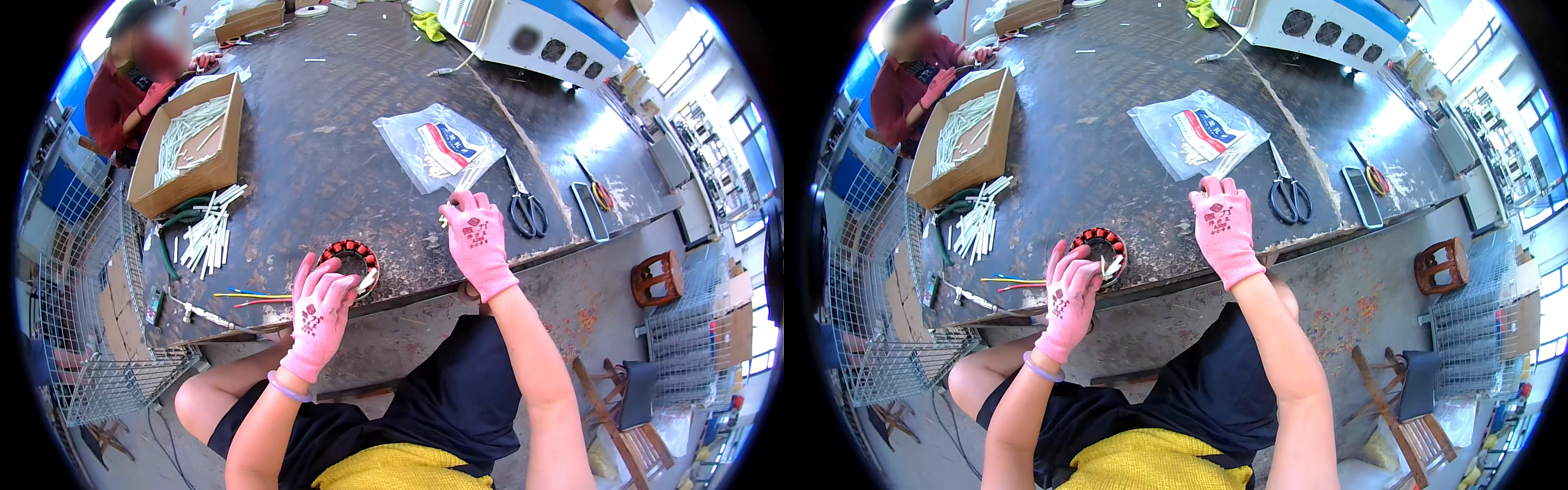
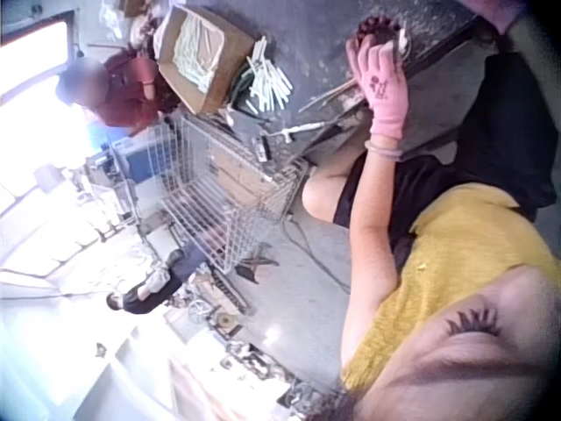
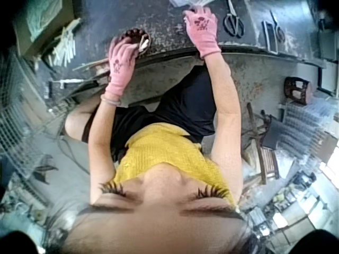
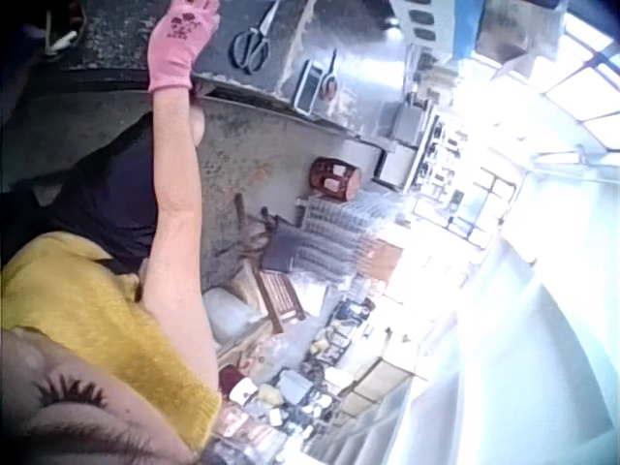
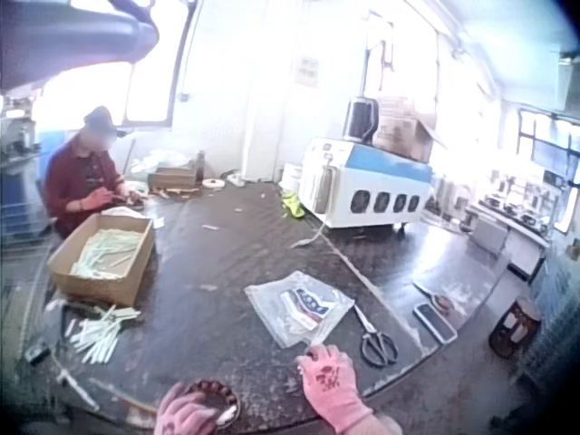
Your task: The person inserts colored wires into the slots of a motor stator and trims the excess wire with scissors. They pick up small white insulator tubes from a box and slide them onto the wires before positioning them on the stator.
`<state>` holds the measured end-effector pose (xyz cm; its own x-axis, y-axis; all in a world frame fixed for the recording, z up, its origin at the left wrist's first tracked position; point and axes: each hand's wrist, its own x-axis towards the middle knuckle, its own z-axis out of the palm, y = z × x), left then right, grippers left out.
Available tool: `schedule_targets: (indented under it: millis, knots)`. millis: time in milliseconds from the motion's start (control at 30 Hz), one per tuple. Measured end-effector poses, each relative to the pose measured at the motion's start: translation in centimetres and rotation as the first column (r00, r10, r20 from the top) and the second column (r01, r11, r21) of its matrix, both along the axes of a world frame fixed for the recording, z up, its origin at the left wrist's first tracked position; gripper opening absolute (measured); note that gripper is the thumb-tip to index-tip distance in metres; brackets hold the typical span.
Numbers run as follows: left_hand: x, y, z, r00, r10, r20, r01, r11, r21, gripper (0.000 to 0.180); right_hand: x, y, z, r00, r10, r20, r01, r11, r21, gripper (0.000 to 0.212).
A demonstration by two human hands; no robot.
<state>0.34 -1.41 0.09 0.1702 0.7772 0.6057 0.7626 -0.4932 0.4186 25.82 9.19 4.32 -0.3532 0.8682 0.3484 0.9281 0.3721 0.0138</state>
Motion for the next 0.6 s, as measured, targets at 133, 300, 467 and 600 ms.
schedule_targets:
  millis: [133,300,467,600]
  knots:
    - [0.0,0.0,-0.3,1.000,-0.010,-0.003,0.010,1.000,-0.006,0.024,0.1,0.1,-1.5,0.996,-0.005,0.093,0.005,1.000,-0.002,0.014]
    - [-0.2,-0.1,-0.3,1.000,0.001,-0.011,-0.001,1.000,-0.010,0.024,-0.9,-1.6,-1.5,0.994,0.073,-0.086,-0.080,0.993,-0.087,0.021]
    - [0.1,0.0,-0.3,1.000,-0.003,0.008,0.003,1.000,0.004,0.023,0.2,-1.3,-1.7,1.000,-0.001,-0.031,0.001,1.000,0.019,0.029]
    - [-0.2,0.0,-0.4,1.000,0.006,0.006,-0.006,1.000,-0.001,0.023,0.3,-0.6,-1.8,1.000,-0.005,-0.015,0.005,1.000,0.025,0.028]
